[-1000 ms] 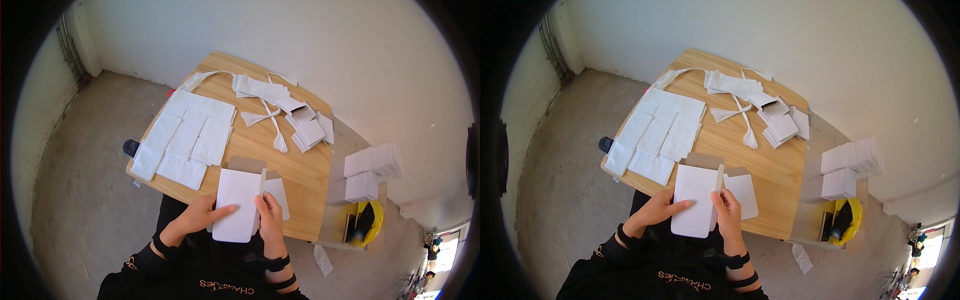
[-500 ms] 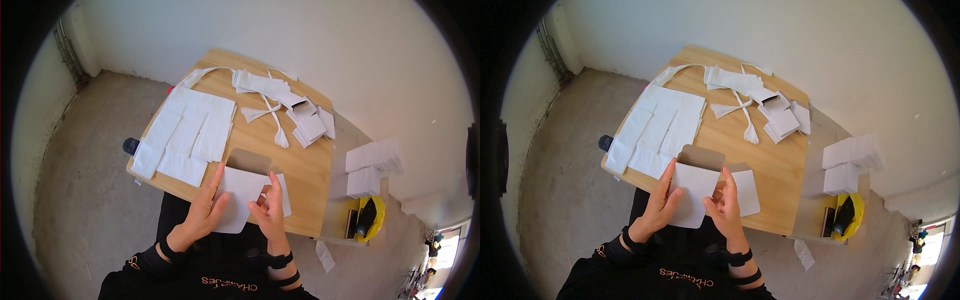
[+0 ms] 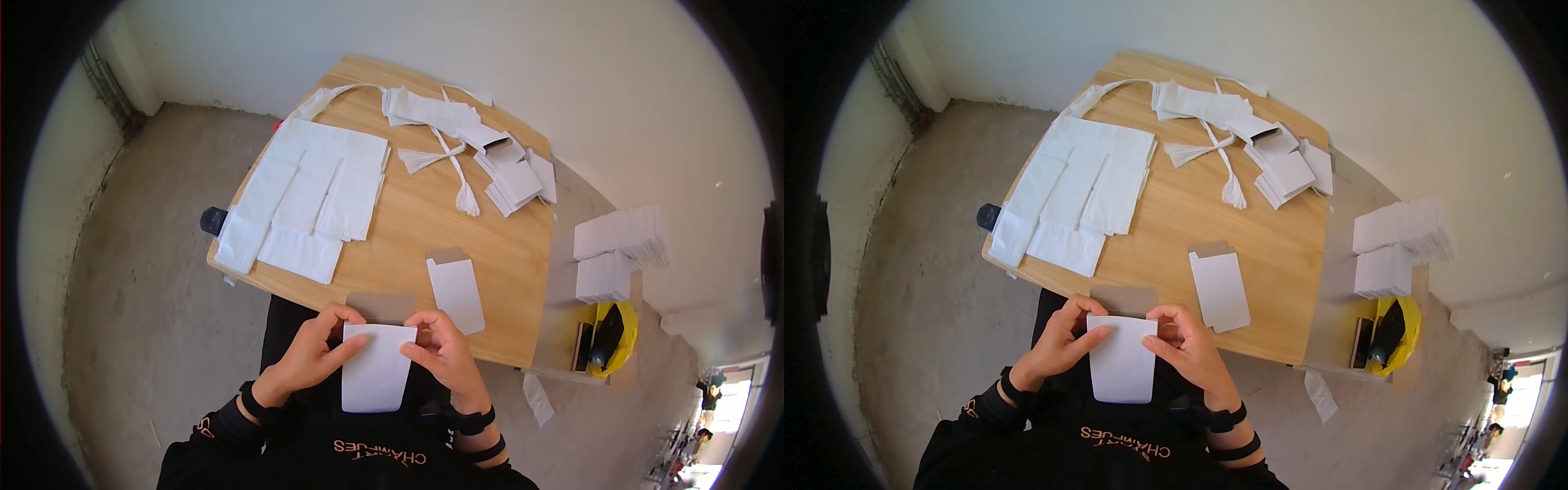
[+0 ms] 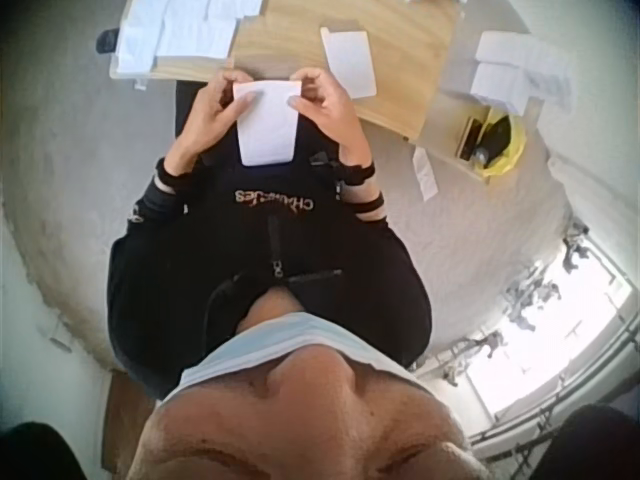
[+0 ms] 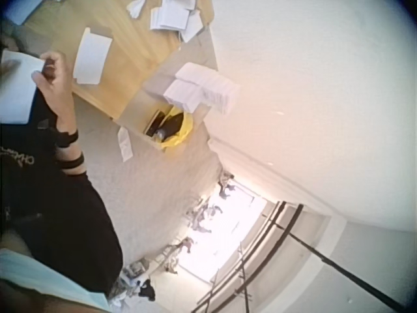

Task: Folding white cardboard boxes on a wooden table.

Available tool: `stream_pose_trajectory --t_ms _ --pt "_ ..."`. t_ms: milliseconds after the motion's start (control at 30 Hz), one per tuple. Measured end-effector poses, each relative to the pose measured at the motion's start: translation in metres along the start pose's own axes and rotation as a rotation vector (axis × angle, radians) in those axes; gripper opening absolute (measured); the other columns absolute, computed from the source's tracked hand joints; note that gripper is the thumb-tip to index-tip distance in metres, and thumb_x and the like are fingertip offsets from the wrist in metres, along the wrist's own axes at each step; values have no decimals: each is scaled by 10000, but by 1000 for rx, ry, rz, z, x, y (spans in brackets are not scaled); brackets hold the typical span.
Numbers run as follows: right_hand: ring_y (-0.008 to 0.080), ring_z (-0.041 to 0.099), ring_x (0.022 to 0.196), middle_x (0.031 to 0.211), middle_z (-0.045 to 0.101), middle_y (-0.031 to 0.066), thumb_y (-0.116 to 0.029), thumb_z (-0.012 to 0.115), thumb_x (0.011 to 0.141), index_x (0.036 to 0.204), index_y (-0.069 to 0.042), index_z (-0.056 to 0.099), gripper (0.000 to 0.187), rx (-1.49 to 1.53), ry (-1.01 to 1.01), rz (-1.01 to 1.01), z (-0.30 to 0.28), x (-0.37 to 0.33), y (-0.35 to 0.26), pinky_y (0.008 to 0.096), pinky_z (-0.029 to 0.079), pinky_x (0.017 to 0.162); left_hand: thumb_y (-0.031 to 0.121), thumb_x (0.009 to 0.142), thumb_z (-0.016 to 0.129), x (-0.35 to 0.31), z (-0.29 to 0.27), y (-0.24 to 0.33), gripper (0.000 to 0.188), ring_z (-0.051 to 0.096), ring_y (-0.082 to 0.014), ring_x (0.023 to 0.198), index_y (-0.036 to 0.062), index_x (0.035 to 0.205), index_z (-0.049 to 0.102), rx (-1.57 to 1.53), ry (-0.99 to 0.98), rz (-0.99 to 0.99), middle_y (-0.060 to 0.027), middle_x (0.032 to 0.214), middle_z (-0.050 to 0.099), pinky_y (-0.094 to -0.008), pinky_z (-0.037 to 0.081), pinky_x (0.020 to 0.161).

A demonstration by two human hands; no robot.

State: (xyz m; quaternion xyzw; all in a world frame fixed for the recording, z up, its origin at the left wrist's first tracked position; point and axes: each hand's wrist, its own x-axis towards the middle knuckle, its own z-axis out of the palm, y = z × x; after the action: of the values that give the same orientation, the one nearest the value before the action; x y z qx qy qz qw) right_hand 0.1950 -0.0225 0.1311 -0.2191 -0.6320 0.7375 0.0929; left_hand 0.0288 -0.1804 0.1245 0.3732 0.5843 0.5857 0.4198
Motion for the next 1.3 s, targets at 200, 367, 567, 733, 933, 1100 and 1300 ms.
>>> stream_pose_trajectory --t_ms 200,367,567,733,933,1100,1300 --pt "101 618 795 891 605 39 -45 654 847 1079 -30 495 282 -27 -7 2 -6 1 5 219 486 688 110 889 613 -2 3 3 178 565 -73 765 3 1002 525 65 70 24 -48 842 602 -233 468 665" --pt "98 598 826 973 564 49 -37 653 845 1198 -38 484 391 96 86 -122 7 2 -11 213 483 696 103 911 584 3 -3 10 108 502 -45 758 7 875 551 84 68 34 -4 824 562 -201 428 684" --pt "115 581 879 1029 541 57 1 654 822 1305 3 397 547 69 -32 57 0 2 -14 232 476 736 117 893 614 0 -3 7 133 549 -60 740 -10 882 577 90 28 -80 -31 801 617 -221 458 664" --pt "153 608 903 1051 545 75 -17 648 843 1297 2 411 512 97 9 -52 -4 1 0 258 498 760 103 897 609 1 8 11 130 567 -63 782 -12 939 565 -71 90 -87 -34 845 626 -229 474 699" --pt "158 609 902 1036 533 68 -14 638 851 1290 -8 410 495 113 47 -111 -2 3 5 265 495 751 65 896 597 -5 4 -1 270 574 -104 916 10 1135 485 -89 119 -49 -62 1003 590 -240 467 807" --pt "148 611 892 1004 519 58 -20 647 847 1266 -20 428 473 99 37 -101 -3 2 3 246 492 737 58 903 583 1 5 12 260 559 -96 931 21 1138 478 -221 100 -53 -59 1017 575 -238 457 811" --pt "78 543 863 971 535 34 31 632 837 1070 -18 546 254 47 -7 -49 -4 -1 11 198 443 683 50 914 562 -1 -2 1 166 525 -42 811 14 1071 523 -121 -31 -93 -8 940 555 -199 444 703"
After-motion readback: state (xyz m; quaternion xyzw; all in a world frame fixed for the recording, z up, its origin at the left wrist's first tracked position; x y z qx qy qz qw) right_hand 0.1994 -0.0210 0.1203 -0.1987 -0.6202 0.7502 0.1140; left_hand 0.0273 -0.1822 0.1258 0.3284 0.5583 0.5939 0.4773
